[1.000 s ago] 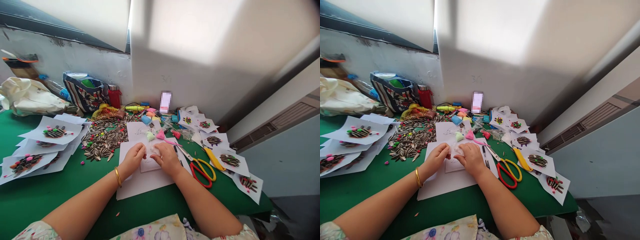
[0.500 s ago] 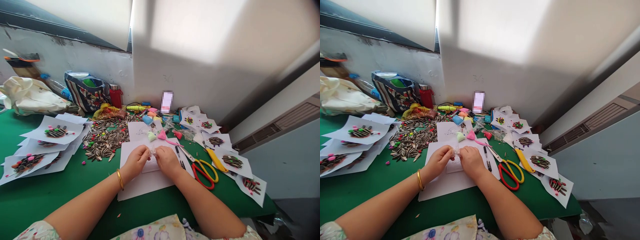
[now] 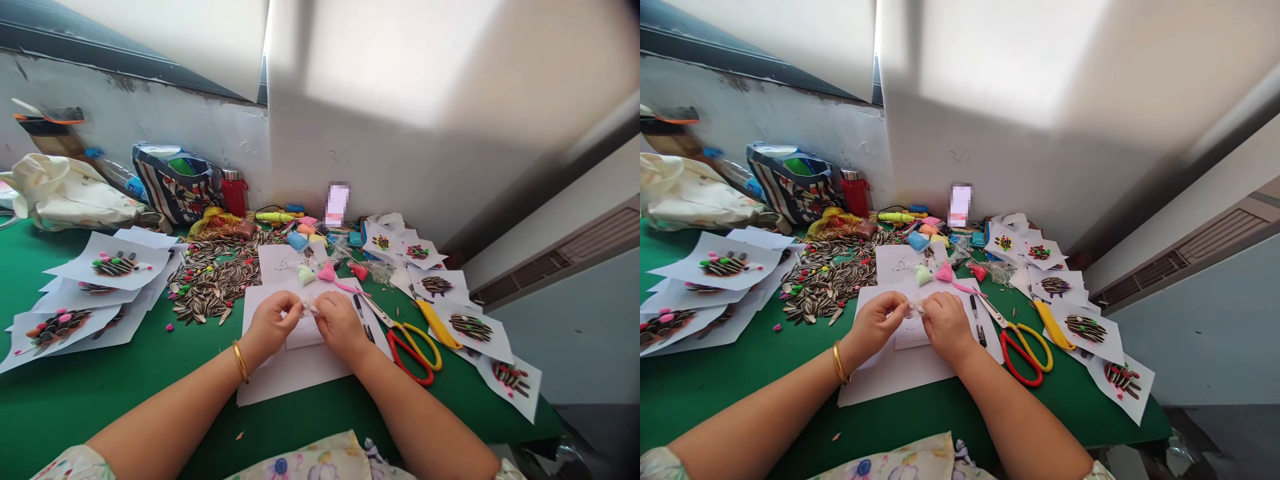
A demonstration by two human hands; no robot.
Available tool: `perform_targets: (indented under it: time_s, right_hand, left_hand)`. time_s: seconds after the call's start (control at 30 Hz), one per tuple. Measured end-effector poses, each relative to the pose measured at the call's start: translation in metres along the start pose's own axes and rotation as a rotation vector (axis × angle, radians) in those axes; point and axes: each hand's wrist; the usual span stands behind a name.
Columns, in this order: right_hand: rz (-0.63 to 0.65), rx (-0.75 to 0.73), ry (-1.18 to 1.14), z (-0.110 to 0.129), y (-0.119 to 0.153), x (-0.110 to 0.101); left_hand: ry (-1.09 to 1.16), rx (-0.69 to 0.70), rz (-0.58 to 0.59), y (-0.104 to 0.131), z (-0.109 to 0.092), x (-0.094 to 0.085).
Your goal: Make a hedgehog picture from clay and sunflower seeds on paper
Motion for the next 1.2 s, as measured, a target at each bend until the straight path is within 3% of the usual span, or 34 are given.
perform_targets:
  time_s: [0.2, 0.33, 0.5, 0.7, 0.87, 1.2]
  right_hand:
    - [0.104, 0.030, -0.301, -0.004, -0.004, -0.005]
    - [0.151, 0.146, -0.420, -0.005, -0.005, -0.005]
    - [0.121, 0.304, -0.494, -0.006, -0.003, -0.001]
    - [0.072, 0.251, -0.479, -0.007, -0.004, -0.001]
    - [0.072, 0.180, -0.430, -0.005, -0.003, -0.001]
    - [0.093, 0.095, -0.311, -0.002, -0.003, -0.007]
  left_hand:
    - [0.098, -0.032, -0.121, -0.003, 0.002, -0.002]
    - [0.000, 0.037, -0.069, -0.002, 0.007, -0.004]
    - [-0.082, 0.068, -0.028, -0.001, 0.009, -0.003]
    - [-0.206, 0.026, 0.065, 0.000, 0.003, -0.005]
    - [-0.332, 0.095, 0.108, -0.001, 0.002, -0.009]
    - [-0.414, 0.178, 0.102, -0.002, -0.001, -0.007]
Point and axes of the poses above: each hand's wrist, its own y-axis away from the middle knuckle, its own x-axis out of the palm, z = x × y, and after that the axes turned 10 degrees about x, right-handed
